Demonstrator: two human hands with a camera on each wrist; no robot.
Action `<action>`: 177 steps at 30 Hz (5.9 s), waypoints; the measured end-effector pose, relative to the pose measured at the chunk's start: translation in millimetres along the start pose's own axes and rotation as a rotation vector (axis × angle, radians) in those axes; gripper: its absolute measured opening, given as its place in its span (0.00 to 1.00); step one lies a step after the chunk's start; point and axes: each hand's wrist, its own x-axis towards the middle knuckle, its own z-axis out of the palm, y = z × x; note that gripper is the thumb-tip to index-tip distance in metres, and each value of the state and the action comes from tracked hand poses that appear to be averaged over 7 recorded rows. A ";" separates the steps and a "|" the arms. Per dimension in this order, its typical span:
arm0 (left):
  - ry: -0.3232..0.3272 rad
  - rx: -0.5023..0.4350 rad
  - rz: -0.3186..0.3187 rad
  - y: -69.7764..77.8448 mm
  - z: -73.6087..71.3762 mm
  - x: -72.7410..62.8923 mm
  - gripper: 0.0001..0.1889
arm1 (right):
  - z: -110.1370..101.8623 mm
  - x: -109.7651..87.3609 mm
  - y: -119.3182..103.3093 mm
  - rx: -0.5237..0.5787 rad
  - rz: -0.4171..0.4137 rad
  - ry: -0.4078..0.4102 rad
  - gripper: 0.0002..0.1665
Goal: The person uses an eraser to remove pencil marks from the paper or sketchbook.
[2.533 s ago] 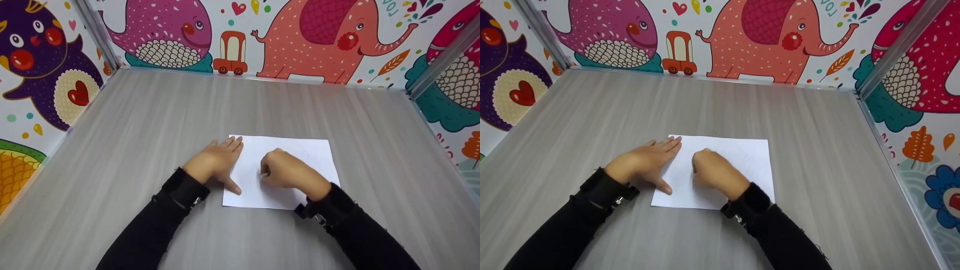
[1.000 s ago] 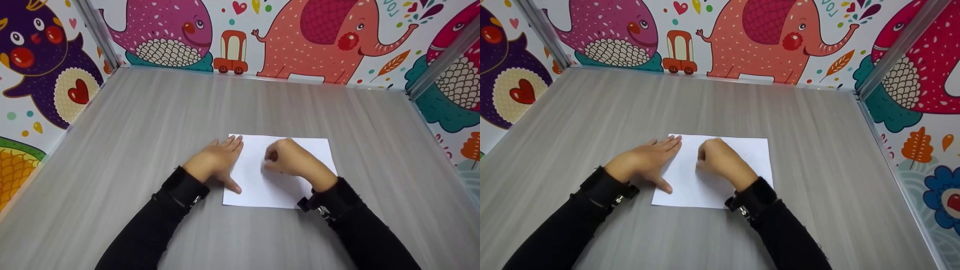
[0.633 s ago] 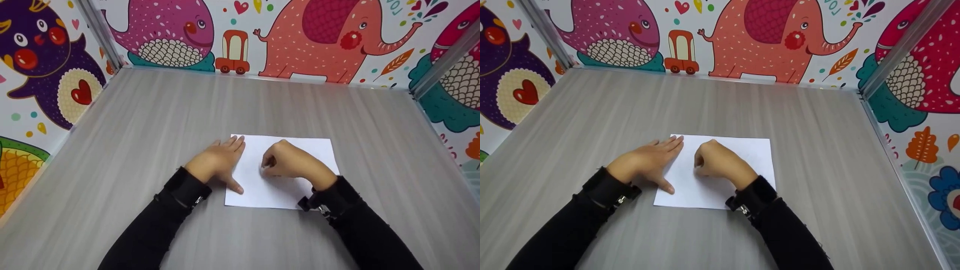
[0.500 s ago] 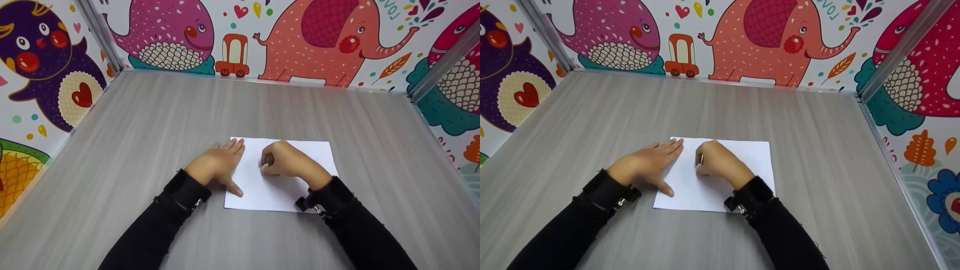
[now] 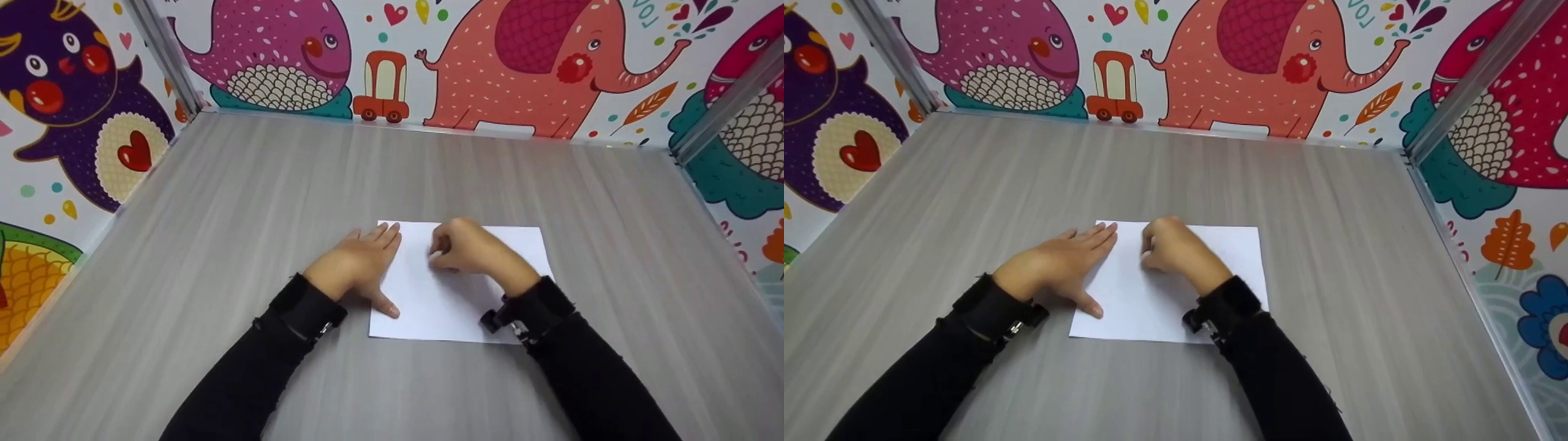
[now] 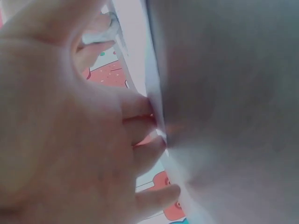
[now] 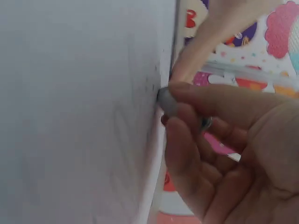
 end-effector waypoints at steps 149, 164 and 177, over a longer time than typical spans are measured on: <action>0.015 -0.033 0.014 2.1 2.7 1.4 0.75 | -11.8 -1.4 27.3 -0.001 0.194 0.131 0.06; 0.006 -0.032 0.005 -0.2 1.8 -1.8 0.75 | -9.1 1.5 22.3 0.032 0.178 0.093 0.06; 0.013 -0.023 0.013 -0.1 3.4 0.0 0.75 | -10.8 -6.2 20.1 -0.004 0.201 0.112 0.06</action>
